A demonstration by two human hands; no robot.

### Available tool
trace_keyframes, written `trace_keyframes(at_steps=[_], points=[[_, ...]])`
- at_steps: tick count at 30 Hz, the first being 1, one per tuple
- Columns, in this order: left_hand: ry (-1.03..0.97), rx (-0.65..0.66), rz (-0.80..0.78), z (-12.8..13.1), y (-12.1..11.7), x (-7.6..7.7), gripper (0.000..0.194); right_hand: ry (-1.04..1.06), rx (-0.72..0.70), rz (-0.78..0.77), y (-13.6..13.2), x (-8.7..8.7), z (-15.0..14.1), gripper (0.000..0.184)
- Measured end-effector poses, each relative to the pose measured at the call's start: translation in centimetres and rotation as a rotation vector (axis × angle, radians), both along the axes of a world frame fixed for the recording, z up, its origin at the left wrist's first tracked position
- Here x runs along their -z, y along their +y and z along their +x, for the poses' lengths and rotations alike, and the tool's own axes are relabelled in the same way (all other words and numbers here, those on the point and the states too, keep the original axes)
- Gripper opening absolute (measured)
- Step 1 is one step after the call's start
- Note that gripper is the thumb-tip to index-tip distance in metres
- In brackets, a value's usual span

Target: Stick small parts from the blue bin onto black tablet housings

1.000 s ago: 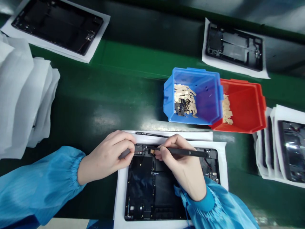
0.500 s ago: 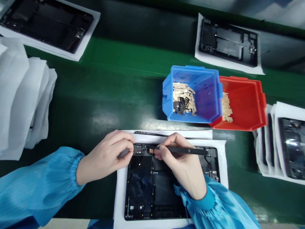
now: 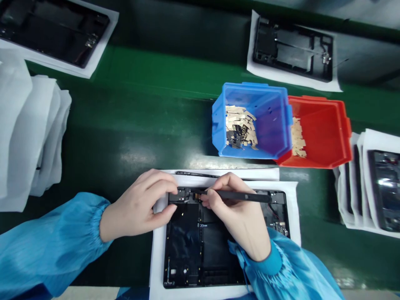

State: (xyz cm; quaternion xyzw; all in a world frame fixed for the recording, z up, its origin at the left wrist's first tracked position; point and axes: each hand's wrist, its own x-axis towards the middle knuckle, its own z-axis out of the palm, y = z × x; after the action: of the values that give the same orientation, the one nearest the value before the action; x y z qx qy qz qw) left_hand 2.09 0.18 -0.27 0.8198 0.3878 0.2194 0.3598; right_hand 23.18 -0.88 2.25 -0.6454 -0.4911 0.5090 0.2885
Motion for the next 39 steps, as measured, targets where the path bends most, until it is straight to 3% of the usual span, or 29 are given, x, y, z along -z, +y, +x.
trace_keyframes(at_steps=[7, 11, 17, 22, 39], points=[[0.236, 0.151, 0.483, 0.3, 0.0, 0.1, 0.04, -0.035, -0.028, 0.069, -0.3, 0.2, 0.1, 0.015], [0.374, 0.148, 0.63, 0.8, -0.7, -0.3, 0.043, -0.037, -0.041, 0.095, -0.5, 0.5, 0.3, 0.013], [0.522, 0.093, 0.634, 1.3, -2.0, -0.7, 0.045, -0.033, -0.007, 0.186, -1.0, 1.0, 1.5, 0.015], [0.525, 0.083, 0.606, 1.3, -2.2, -0.7, 0.042, 0.044, -0.034, 0.194, -0.9, 1.2, 1.8, 0.014], [0.479, 0.066, 0.606, 1.4, -2.0, -0.7, 0.039, 0.003, 0.007, 0.145, -0.9, 0.8, 1.8, 0.013]])
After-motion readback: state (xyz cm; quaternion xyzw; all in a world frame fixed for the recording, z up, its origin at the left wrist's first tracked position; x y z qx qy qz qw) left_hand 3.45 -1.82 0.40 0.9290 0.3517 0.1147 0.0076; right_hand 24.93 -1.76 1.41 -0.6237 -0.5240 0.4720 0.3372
